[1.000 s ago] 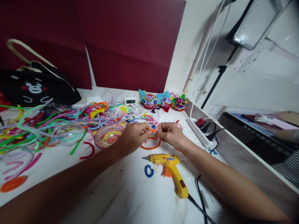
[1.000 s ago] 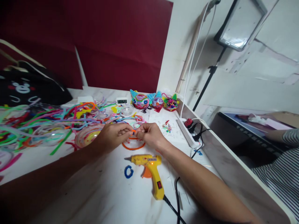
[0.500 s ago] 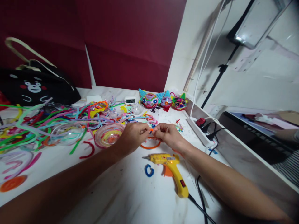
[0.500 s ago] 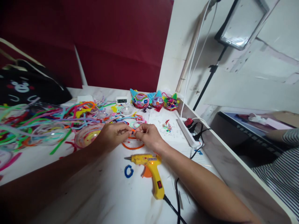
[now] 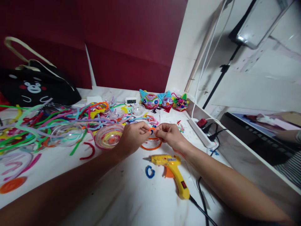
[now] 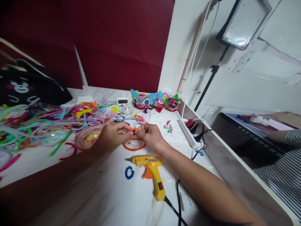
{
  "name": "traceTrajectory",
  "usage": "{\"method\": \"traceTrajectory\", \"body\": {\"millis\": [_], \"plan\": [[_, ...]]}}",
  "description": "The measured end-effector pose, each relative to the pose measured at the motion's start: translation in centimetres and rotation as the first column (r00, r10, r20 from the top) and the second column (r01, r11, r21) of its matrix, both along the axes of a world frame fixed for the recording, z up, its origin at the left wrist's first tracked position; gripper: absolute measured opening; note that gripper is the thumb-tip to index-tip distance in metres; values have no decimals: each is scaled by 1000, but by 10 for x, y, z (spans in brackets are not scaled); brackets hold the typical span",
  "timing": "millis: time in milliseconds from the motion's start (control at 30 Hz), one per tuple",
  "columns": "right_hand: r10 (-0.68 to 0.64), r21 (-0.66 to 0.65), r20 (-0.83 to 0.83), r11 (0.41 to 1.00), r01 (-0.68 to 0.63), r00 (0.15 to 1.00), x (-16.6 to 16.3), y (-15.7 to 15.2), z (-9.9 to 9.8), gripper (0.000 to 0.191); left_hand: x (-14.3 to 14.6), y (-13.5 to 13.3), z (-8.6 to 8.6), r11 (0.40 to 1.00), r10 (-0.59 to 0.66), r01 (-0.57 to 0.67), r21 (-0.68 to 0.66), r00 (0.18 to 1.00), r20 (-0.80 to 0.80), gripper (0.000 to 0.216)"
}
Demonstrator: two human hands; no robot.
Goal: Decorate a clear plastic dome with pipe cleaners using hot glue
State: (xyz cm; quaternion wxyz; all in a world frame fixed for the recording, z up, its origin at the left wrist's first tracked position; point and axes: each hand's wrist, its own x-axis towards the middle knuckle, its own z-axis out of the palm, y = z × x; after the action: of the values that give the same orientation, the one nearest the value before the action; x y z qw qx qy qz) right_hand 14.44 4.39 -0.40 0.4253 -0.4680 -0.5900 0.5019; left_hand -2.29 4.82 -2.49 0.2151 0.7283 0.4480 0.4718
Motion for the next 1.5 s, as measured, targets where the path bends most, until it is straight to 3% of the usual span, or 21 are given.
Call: {"method": "traceTrajectory", "body": {"millis": [133,367,533,900,1100,1267,1367,1500], "plan": [[-7,40,34,999,6,999,1,2,-5,15,-2,-2,1,990,32,-17,137,994,-106,10],[-52,226,230,974,-2,972,7,9,-23,10,-4,1,-2,958,67,33,285,940,-335,16],[-84,299,336,954,-22,938,6,5,-22,5,-6,-2,2,954,96,90,286,813,-575,20],[-128,493,547,848,-194,827,9,4,-25,13,-8,-10,9,964,109,135,231,592,-799,22],[-114,497,613,825,-269,782,9,3,-21,15,-11,-7,16,976,84,88,198,692,-718,17],[-27,437,619,842,-316,785,15,6,-14,17,-13,-6,15,978,11,150,148,665,-747,19],[-21,408,580,873,-269,814,26,11,-2,15,-13,-6,15,982,2,137,126,671,-741,21],[-137,441,570,883,-162,810,41,16,14,12,-12,-6,17,991,-28,116,69,677,-735,22]]}}
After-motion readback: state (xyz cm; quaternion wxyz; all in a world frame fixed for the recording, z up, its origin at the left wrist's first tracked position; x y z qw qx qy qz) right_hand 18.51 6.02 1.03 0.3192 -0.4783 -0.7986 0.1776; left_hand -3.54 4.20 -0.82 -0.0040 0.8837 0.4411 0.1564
